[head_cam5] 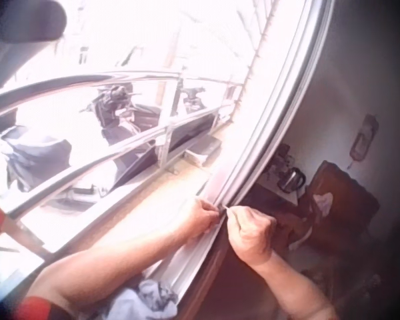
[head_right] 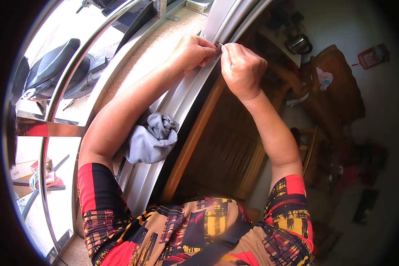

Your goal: The person uses a small wooden stick to adjust and re-seat components within the upper track of a sliding window frame.

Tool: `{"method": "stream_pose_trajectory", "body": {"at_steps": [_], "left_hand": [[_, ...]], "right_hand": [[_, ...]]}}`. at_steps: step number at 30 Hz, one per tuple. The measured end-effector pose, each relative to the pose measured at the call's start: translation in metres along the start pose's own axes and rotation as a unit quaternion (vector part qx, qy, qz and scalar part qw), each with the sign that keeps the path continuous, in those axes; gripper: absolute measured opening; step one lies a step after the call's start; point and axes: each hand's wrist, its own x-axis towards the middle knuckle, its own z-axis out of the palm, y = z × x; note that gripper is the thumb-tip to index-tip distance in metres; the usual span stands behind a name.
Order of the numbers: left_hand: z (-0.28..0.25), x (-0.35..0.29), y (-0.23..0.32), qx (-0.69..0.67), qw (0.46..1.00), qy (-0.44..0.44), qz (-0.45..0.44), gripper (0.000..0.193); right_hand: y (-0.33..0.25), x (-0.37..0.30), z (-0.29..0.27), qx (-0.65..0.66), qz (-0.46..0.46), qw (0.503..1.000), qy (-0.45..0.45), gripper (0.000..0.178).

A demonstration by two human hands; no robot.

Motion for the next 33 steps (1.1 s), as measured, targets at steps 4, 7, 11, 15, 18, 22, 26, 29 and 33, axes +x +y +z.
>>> {"method": "stream_pose_trajectory", "body": {"at_steps": [4, 7, 11, 15, 18, 22, 26, 29, 33], "left_hand": [[0.004, -0.003, 0.001, -0.037, 0.999, 0.03, 0.017, 0.014], [0.009, -0.007, 0.002, -0.055, 0.997, 0.052, 0.03, 0.015], [0.012, -0.009, 0.0, -0.078, 0.994, 0.068, 0.044, 0.015], [0.013, -0.013, 0.005, -0.107, 0.992, 0.067, 0.028, 0.016], [0.012, -0.015, 0.007, -0.101, 0.992, 0.074, 0.01, 0.016], [0.01, -0.014, 0.006, -0.098, 0.993, 0.071, 0.005, 0.017], [0.013, -0.011, 0.003, -0.091, 0.994, 0.067, 0.008, 0.017], [0.015, -0.01, 0.001, -0.105, 0.992, 0.065, 0.015, 0.017], [0.016, -0.011, 0.001, -0.119, 0.991, 0.061, 0.01, 0.017]], "right_hand": [[0.003, -0.001, 0.001, 0.003, 0.01, 1.0, -0.002, 0.005], [0.001, -0.001, 0.0, 0.02, 0.036, 0.999, 0.002, 0.005], [0.001, -0.004, 0.0, 0.051, 0.082, 0.995, -0.015, 0.005], [0.0, -0.006, -0.002, 0.075, 0.099, 0.992, -0.015, 0.005], [-0.003, -0.003, -0.003, 0.051, 0.056, 0.997, -0.001, 0.005], [-0.005, 0.003, -0.002, -0.008, -0.014, 1.0, 0.012, 0.006], [-0.004, 0.002, 0.0, -0.05, -0.03, 0.998, -0.018, 0.006], [-0.004, 0.002, 0.002, -0.029, 0.0, 0.999, -0.018, 0.005], [-0.003, 0.0, 0.003, 0.018, 0.05, 0.999, -0.005, 0.005]]}}
